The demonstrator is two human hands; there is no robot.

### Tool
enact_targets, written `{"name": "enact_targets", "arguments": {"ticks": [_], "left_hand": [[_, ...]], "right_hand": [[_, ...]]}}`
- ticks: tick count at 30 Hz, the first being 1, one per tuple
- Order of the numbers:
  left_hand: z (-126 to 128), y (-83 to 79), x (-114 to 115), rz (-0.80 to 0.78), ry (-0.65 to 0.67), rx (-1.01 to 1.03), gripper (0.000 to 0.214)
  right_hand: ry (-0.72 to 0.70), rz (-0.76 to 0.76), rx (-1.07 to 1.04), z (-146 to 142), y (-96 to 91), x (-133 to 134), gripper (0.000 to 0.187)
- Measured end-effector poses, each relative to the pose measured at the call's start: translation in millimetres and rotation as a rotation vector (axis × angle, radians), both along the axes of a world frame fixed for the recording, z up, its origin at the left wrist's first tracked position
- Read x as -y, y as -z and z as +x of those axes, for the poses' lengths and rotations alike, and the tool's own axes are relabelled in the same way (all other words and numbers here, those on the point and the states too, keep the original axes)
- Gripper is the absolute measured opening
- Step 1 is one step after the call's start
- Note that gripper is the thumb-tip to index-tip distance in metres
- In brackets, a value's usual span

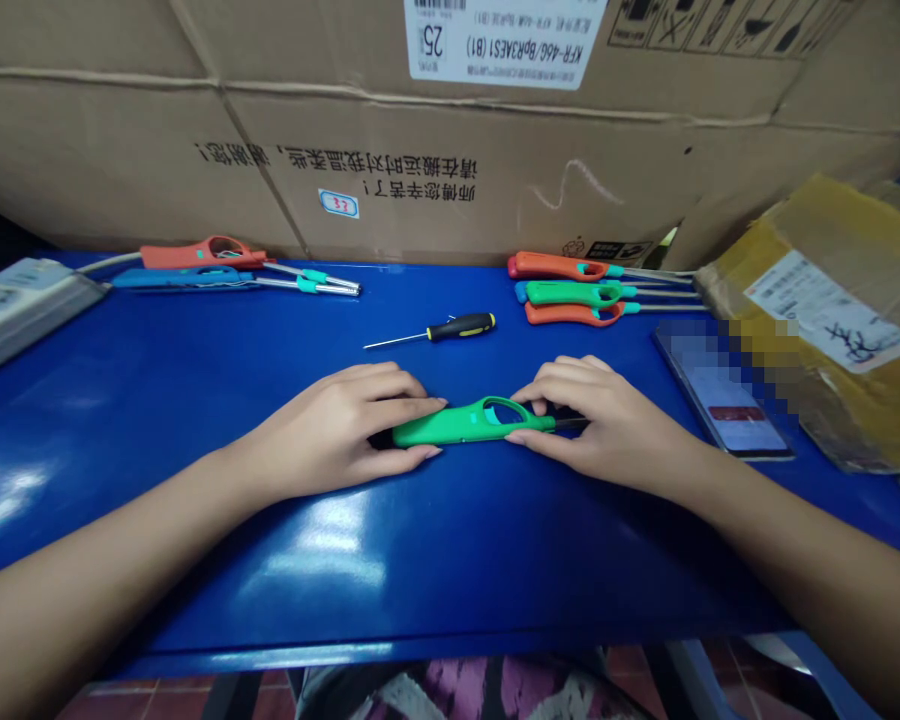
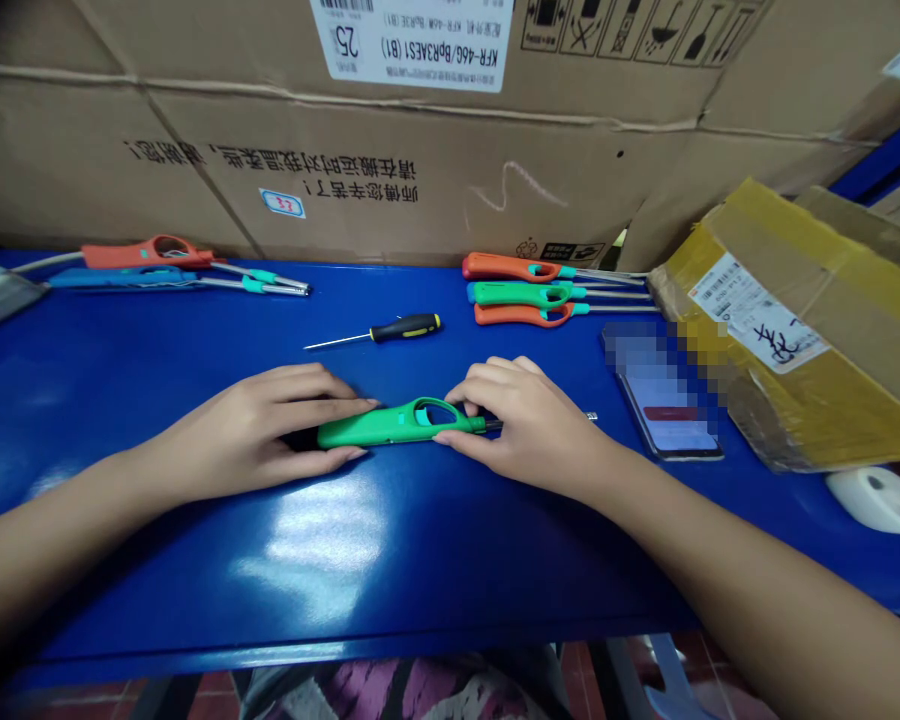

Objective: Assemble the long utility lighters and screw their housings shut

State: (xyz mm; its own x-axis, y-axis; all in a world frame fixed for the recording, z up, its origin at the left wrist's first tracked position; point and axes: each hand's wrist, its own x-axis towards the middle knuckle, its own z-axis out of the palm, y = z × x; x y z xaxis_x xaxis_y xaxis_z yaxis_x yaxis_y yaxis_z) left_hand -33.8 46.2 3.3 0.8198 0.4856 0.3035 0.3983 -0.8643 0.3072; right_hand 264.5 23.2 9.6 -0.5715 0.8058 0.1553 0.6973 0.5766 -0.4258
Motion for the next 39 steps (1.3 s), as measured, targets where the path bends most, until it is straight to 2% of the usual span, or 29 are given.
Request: {"name": "enact_targets", "arguments": {"ticks": [14,24,30,35,39], "left_hand": [[1,-1.7,3,0.022,0.000,-0.002,0.031],[1,-1.7,1,0.022,-0.001,-0.012,0.030],[2,-5.3,5,0.022,-0.015,-0.056,0.031],[4,-4.3,13,0.199,-0.046,-0.141,0.033],[5,-0.9,14,0.270,-0.020,-0.132,0.034]], "right_hand": [[-0.012,-0.026,0.020,1,-2.0,0,0.022],[-0.056,0.056,0.100,10,-5.6,-1,0.015],[-0.150,0.207,0.222,11,-10.4,1,0.016],[-0.213,0.321,0.369,11,-11.1,2,0.023],[-0.227,0.294,0.339,13,-12.2,-1,0.023]]}}
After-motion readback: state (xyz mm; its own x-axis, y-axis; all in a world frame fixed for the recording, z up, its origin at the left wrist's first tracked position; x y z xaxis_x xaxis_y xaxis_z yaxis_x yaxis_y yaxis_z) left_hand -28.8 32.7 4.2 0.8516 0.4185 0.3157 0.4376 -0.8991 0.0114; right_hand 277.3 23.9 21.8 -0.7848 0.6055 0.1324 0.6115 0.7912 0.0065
